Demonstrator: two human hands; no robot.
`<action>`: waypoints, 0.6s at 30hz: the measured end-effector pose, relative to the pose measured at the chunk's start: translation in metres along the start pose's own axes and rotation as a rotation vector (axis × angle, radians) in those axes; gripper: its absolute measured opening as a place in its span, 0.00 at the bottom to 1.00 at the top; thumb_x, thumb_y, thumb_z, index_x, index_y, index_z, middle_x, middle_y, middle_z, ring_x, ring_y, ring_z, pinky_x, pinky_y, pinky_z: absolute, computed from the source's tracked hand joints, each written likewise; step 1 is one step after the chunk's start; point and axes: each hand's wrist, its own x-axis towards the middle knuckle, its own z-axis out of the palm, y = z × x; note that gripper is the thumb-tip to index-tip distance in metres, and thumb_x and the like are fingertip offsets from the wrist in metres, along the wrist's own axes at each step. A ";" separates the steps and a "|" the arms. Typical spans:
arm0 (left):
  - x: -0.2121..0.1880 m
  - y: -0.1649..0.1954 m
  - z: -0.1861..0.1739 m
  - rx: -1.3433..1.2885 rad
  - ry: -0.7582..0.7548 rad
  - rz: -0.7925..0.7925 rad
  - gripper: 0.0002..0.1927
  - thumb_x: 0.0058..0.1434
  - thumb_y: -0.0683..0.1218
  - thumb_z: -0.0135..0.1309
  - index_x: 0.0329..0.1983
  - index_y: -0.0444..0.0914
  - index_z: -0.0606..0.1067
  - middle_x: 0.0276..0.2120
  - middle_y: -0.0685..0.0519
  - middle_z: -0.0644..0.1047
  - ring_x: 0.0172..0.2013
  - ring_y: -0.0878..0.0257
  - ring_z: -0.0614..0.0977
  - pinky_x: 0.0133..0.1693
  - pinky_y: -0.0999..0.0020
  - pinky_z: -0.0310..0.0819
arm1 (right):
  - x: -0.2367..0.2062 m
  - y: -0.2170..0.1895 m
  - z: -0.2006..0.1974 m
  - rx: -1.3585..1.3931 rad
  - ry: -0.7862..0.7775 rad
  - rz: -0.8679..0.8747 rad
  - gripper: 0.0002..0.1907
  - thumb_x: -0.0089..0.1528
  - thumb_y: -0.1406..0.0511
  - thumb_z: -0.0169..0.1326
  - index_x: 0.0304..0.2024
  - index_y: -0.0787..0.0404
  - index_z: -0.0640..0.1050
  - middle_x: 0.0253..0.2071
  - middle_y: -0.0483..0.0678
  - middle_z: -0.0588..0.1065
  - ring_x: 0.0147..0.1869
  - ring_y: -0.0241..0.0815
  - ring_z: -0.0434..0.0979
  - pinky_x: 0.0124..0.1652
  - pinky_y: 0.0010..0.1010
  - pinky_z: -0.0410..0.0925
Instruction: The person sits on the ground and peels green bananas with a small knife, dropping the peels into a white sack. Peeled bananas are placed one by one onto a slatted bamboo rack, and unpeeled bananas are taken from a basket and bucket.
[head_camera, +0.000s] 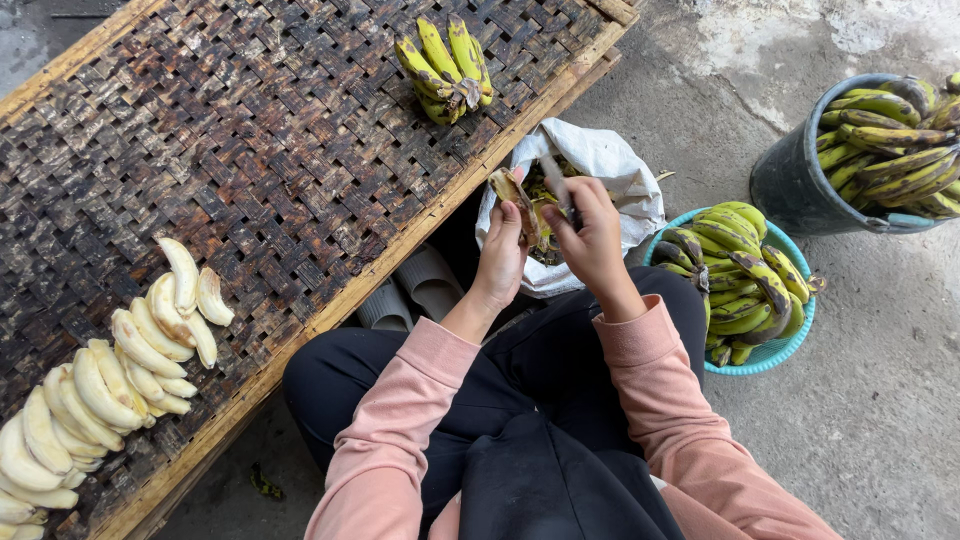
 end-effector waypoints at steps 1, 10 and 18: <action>0.002 -0.007 -0.002 0.048 0.006 0.015 0.19 0.79 0.57 0.35 0.65 0.43 0.61 0.54 0.54 0.68 0.49 0.67 0.70 0.53 0.68 0.66 | 0.003 -0.004 0.000 0.030 -0.039 0.018 0.11 0.66 0.70 0.60 0.49 0.68 0.76 0.45 0.54 0.74 0.44 0.48 0.76 0.44 0.32 0.70; -0.002 -0.014 -0.001 0.207 0.020 0.035 0.22 0.77 0.59 0.36 0.62 0.40 0.65 0.48 0.57 0.69 0.49 0.69 0.72 0.53 0.71 0.67 | 0.000 0.002 0.006 0.056 -0.057 0.178 0.02 0.68 0.73 0.56 0.43 0.67 0.77 0.37 0.53 0.75 0.37 0.44 0.76 0.38 0.30 0.68; -0.001 0.012 0.011 0.076 0.046 -0.044 0.27 0.74 0.58 0.42 0.67 0.37 0.64 0.57 0.51 0.73 0.57 0.64 0.75 0.59 0.66 0.71 | -0.010 0.021 0.010 0.173 -0.060 0.394 0.05 0.71 0.69 0.53 0.42 0.67 0.77 0.28 0.45 0.73 0.32 0.30 0.67 0.33 0.25 0.64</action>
